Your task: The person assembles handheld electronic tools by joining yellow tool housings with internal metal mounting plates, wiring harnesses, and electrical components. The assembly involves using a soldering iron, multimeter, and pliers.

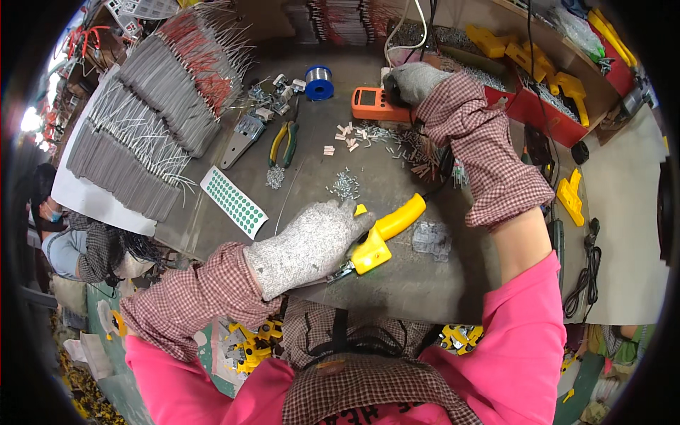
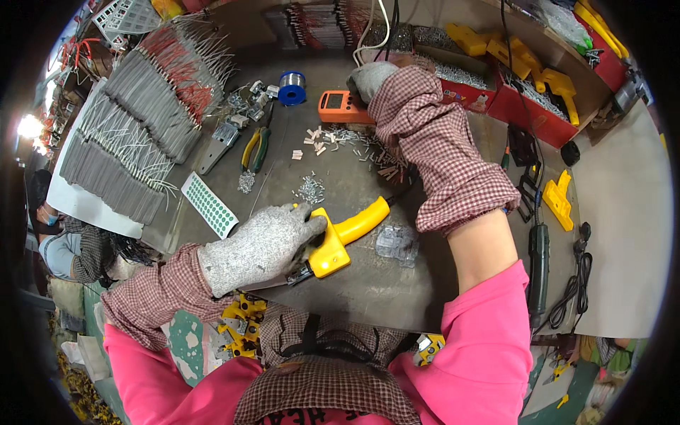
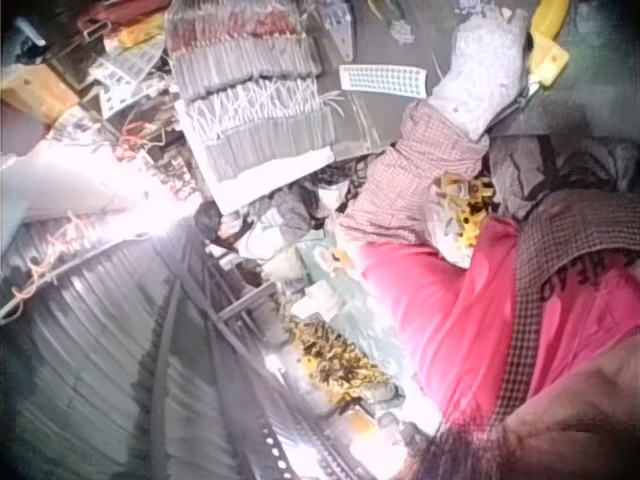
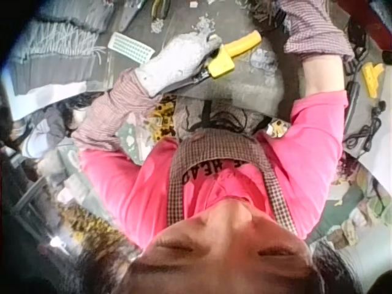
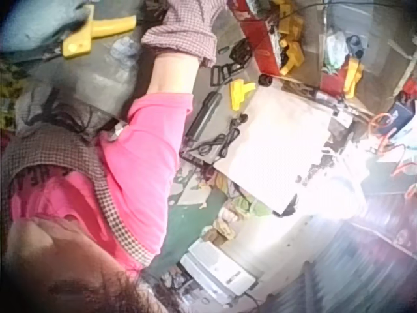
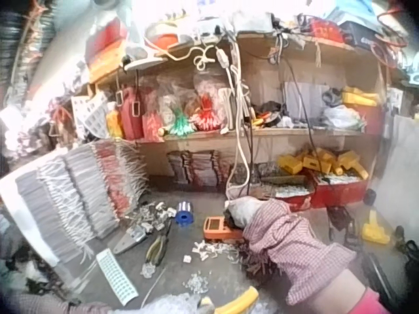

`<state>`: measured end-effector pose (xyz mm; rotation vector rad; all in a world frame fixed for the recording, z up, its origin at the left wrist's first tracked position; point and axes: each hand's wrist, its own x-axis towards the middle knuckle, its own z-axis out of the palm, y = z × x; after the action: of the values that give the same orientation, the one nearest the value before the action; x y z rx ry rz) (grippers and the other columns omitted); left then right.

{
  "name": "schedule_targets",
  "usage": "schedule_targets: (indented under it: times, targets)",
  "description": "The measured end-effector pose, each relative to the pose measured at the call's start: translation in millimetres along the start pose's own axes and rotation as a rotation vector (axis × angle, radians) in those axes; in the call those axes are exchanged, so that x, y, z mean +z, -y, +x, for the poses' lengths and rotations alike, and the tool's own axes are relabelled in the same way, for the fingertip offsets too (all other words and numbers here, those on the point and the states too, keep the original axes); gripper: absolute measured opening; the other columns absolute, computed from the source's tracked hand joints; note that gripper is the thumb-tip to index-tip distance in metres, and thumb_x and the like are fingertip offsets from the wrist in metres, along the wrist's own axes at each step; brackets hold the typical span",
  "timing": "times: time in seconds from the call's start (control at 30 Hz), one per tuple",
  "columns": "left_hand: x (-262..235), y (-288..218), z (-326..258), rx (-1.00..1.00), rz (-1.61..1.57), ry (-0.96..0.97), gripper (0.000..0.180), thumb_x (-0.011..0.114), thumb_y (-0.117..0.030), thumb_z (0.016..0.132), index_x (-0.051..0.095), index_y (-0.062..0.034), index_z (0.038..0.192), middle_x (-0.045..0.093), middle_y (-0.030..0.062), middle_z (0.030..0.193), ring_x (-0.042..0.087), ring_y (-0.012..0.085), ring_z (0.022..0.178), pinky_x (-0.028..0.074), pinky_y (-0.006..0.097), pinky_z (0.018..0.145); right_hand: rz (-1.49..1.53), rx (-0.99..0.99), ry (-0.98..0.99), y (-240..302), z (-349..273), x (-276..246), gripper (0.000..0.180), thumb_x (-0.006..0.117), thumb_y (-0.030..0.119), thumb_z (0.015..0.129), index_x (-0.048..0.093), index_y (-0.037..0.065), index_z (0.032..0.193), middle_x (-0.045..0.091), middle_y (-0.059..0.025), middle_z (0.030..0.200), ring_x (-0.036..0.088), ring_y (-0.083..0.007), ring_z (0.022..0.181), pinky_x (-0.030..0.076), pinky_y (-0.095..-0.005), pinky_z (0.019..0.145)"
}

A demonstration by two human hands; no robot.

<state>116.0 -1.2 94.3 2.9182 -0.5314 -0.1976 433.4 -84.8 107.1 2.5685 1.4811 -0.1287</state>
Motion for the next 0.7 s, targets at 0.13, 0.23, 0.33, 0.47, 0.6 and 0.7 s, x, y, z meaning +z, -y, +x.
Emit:
schedule_targets:
  times: [0.13,0.23,0.33,0.47,0.6,0.7]
  targets:
    - [-0.1,2.4,7.0,0.161,0.087,0.090,0.038,0.066,-0.010,0.081,0.060,-0.0070,0.118,0.059,0.0133,0.108,0.062,0.0293,0.103,0.054,0.040,0.086,0.043,0.003,0.029,1.4,-1.6,-3.5,0.026,0.067,0.021,0.088,0.071,0.013,0.111,0.072,-0.0144,0.106,0.069,-0.0338,0.102,0.054,-0.0421,0.089]
    - [3.6,2.7,11.8,0.337,0.149,0.066,0.039,0.067,-0.010,0.080,0.060,-0.0116,0.117,0.057,0.0108,0.114,0.060,0.0272,0.105,0.055,0.039,0.086,0.036,0.007,0.007,-2.9,-4.3,-0.8,0.029,0.070,0.023,0.085,0.071,0.014,0.113,0.072,-0.0137,0.106,0.069,-0.0334,0.102,0.054,-0.0426,0.089]
    - [14.1,12.2,5.9,0.384,0.216,0.097,0.034,0.067,-0.013,0.081,0.059,-0.0100,0.113,0.056,0.0108,0.120,0.059,0.0292,0.110,0.055,0.041,0.089,0.031,-0.024,-0.010,0.9,-4.6,-1.2,0.029,0.069,0.021,0.085,0.071,0.013,0.113,0.072,-0.0138,0.106,0.069,-0.0332,0.101,0.055,-0.0426,0.088]
    - [22.3,18.1,-0.9,0.382,0.072,-0.013,0.036,0.068,-0.013,0.081,0.058,-0.0090,0.115,0.056,0.0116,0.121,0.058,0.0314,0.114,0.054,0.042,0.093,0.070,0.013,-0.020,-5.4,-3.7,3.5,0.028,0.069,0.020,0.086,0.071,0.013,0.113,0.072,-0.0137,0.106,0.069,-0.0333,0.102,0.055,-0.0425,0.087]
    - [25.0,18.3,-5.4,0.305,-0.297,-0.091,0.049,0.073,-0.001,0.072,0.057,-0.0079,0.118,0.056,0.0137,0.121,0.056,0.0346,0.119,0.048,0.045,0.100,0.041,-0.016,-0.057,-4.7,-4.5,3.0,0.026,0.067,0.019,0.087,0.070,0.011,0.112,0.071,-0.0160,0.105,0.069,-0.0344,0.101,0.055,-0.0421,0.085]
    - [33.9,18.5,-12.8,0.299,-0.330,-0.136,0.049,0.069,-0.001,0.073,0.058,-0.0029,0.121,0.057,0.0158,0.121,0.056,0.0357,0.119,0.047,0.043,0.103,0.039,-0.015,-0.038,-1.0,-5.5,1.4,0.026,0.068,0.020,0.087,0.070,0.011,0.112,0.071,-0.0157,0.104,0.069,-0.0339,0.100,0.055,-0.0420,0.085]
